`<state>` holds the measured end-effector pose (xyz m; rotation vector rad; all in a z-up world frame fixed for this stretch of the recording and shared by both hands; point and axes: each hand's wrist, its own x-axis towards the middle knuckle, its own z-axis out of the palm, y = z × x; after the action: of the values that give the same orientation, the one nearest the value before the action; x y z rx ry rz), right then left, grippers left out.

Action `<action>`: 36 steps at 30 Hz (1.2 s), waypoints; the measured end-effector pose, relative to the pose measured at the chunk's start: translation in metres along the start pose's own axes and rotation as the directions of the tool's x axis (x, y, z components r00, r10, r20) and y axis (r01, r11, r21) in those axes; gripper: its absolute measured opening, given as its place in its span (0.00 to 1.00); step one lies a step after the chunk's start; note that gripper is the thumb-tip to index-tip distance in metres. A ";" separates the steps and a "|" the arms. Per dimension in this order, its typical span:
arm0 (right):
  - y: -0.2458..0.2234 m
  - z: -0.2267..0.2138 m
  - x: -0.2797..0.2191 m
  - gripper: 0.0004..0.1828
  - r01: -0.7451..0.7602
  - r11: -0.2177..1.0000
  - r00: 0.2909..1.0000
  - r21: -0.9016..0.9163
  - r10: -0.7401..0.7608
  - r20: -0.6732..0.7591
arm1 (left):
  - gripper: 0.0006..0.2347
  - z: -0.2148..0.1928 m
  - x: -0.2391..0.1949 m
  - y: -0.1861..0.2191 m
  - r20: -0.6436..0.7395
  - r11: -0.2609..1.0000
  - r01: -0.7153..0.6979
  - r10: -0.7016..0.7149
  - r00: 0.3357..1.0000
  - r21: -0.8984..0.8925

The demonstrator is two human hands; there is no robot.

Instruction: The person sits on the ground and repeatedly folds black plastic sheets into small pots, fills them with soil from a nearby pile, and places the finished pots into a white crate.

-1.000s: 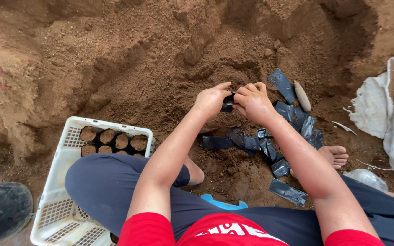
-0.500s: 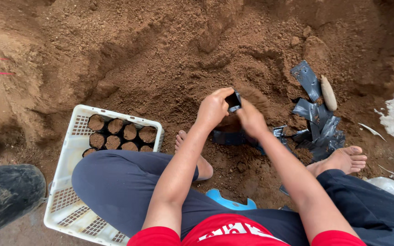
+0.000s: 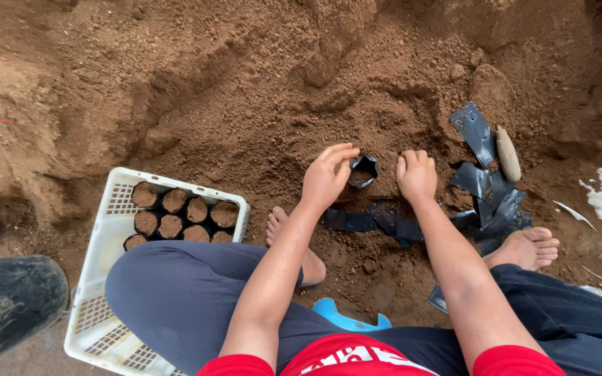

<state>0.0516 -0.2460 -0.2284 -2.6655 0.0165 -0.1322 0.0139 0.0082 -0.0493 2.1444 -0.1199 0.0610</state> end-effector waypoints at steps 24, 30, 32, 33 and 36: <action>-0.157 -0.088 0.030 0.20 -0.237 -0.364 0.958 0.901 0.066 0.279 | 0.13 0.016 0.009 -0.010 0.182 0.992 0.005 -0.028 0.983 0.128; -0.135 -0.112 0.043 0.18 -0.151 0.197 0.970 0.969 0.217 0.107 | 0.18 -0.003 0.009 0.004 0.215 0.966 0.220 -0.246 0.945 0.138; -0.124 -0.127 0.041 0.18 -0.249 0.534 0.965 0.808 0.207 0.161 | 0.15 -0.010 0.010 0.007 0.113 0.984 0.096 -0.113 0.987 0.152; -0.120 -0.133 0.039 0.19 -0.281 0.676 0.960 0.681 0.211 0.186 | 0.14 -0.012 0.011 0.008 0.061 0.986 0.033 -0.043 0.997 0.165; -0.120 -0.144 0.021 0.07 0.425 0.894 0.871 -0.142 -0.447 -0.206 | 0.16 -0.011 0.012 0.007 0.134 0.951 0.103 -0.147 0.980 0.292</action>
<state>0.0570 -0.2050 -0.0442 -2.6832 -0.5219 -0.6049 0.0252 0.0127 -0.0359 2.4387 -0.0671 -0.1728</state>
